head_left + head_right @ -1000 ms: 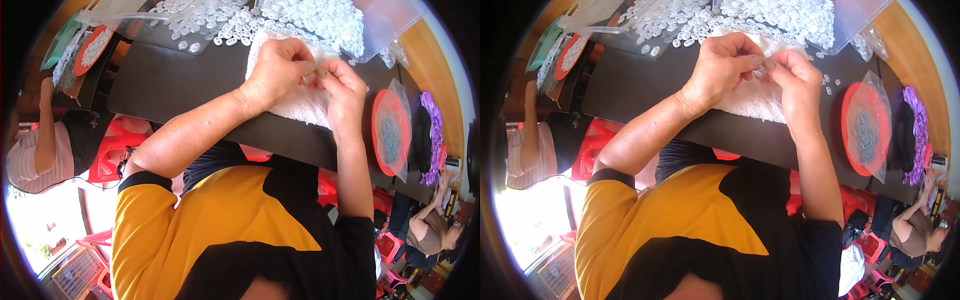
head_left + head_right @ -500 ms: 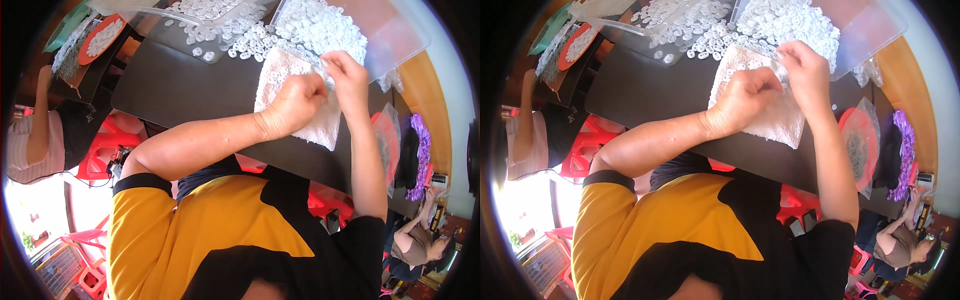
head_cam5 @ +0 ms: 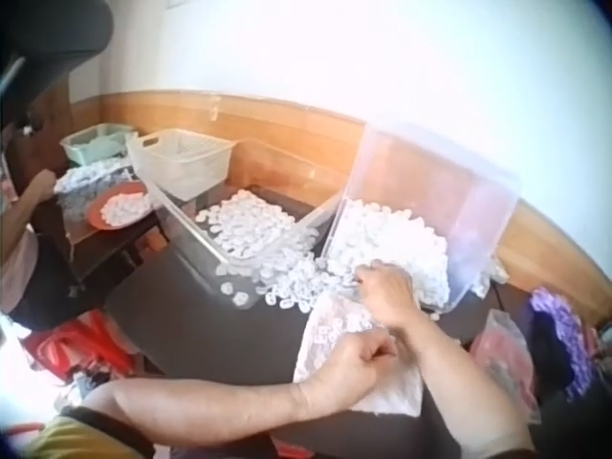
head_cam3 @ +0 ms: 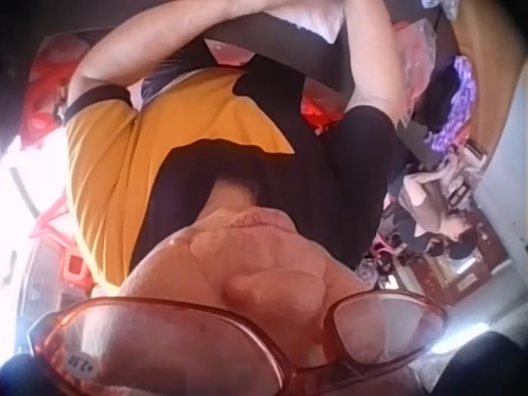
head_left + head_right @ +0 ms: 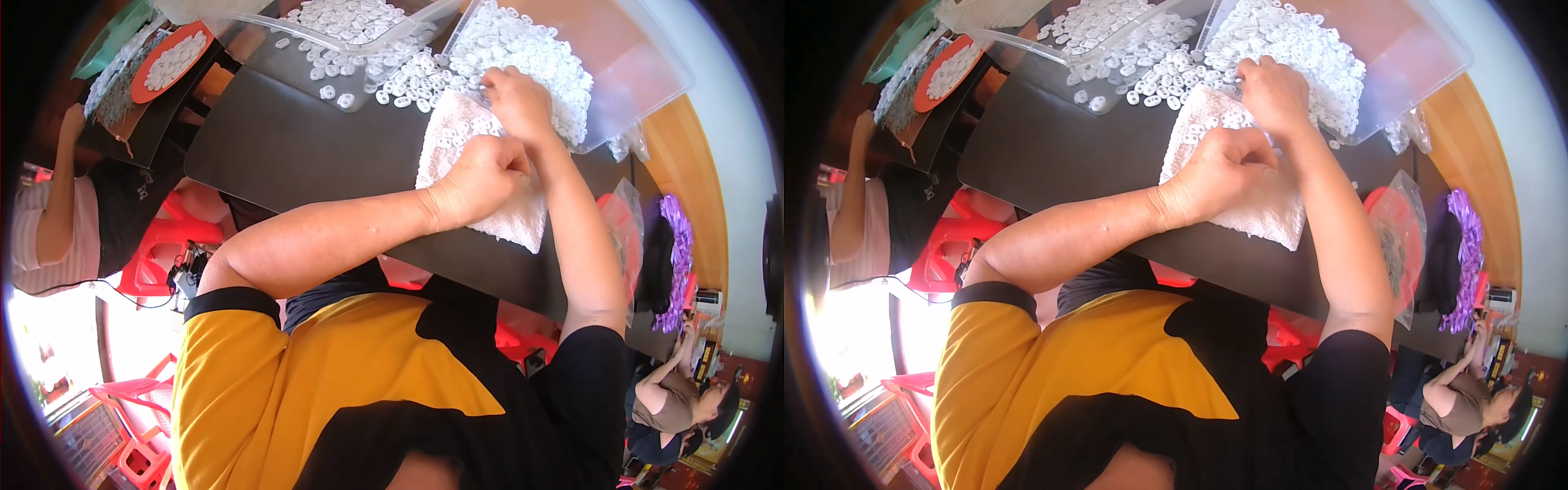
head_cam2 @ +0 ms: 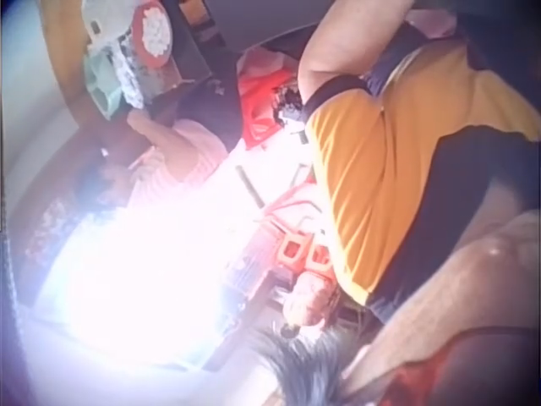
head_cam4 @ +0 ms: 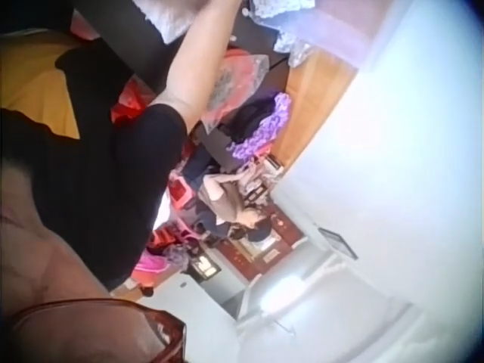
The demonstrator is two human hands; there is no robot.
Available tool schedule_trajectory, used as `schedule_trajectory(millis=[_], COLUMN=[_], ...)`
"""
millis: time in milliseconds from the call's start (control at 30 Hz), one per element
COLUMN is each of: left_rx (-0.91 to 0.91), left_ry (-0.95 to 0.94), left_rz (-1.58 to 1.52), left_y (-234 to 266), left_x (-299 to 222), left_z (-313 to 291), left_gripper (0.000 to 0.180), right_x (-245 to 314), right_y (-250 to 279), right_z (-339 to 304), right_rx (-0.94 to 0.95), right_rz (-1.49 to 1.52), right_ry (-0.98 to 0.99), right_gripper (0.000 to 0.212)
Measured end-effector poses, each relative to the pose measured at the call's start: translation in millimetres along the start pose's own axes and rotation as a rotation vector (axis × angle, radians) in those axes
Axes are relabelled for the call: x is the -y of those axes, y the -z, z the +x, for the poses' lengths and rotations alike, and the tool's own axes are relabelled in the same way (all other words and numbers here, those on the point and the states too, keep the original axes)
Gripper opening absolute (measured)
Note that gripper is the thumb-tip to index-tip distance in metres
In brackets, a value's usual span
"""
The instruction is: Assembling small plastic and metal components by hand at a workbench.
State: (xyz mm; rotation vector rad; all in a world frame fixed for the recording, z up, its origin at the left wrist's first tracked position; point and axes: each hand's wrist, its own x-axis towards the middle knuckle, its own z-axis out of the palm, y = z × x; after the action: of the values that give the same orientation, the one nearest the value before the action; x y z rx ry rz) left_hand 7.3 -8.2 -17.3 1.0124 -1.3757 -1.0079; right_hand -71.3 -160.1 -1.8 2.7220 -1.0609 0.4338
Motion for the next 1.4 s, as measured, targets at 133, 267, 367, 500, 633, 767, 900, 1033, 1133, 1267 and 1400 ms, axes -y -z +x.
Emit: schedule_trajectory(millis=[133,267,367,500,633,767,900,1033,1133,1267,1400], left_rx=[-0.047,-0.19,-0.227,-0.206,-0.192,-0.209,-0.207,-0.212,-0.208,-0.207,-0.185], left_ry=[0.111,0.223,0.246,0.291,0.258,0.24,0.22,0.225,0.217,0.221,0.205], left_rz=[-0.094,-0.366,-0.392,-0.465,-0.424,-0.402,-0.403,-0.401,-0.407,-0.389,-0.369], left_y=[7,17,21,22,19,17,16,15,15,17,16], left_x=[-8,-15,-17,-18,-19,-20,-17,-19,-18,-19,-21], left_z=[6,13,15,14,13,13,12,11,12,13,12], left_gripper=[0.008,0.005,0.008,0.012,0.013,0.012,0.01,0.01,0.01,0.009,0.008], right_x=[5,-10,-16,5,18,22,25,27,26,30,32], right_y=[-4,8,42,69,72,71,71,69,68,70,68], right_z=[2,-13,-41,-81,-101,-106,-107,-106,-106,-104,-104], right_rx=[-0.048,-0.118,-0.082,-0.109,-0.149,-0.182,-0.194,-0.213,-0.221,-0.23,-0.205], right_rz=[-0.154,0.259,1.184,1.401,1.523,1.536,1.522,1.493,1.492,1.454,1.493], right_ry=[0.034,-0.167,-0.382,-0.554,-0.592,-0.589,-0.568,-0.565,-0.544,-0.526,-0.483], right_gripper=[0.025,0.017,0.009,0.01,0.012,0.011,0.011,0.011,0.01,0.01,0.01])
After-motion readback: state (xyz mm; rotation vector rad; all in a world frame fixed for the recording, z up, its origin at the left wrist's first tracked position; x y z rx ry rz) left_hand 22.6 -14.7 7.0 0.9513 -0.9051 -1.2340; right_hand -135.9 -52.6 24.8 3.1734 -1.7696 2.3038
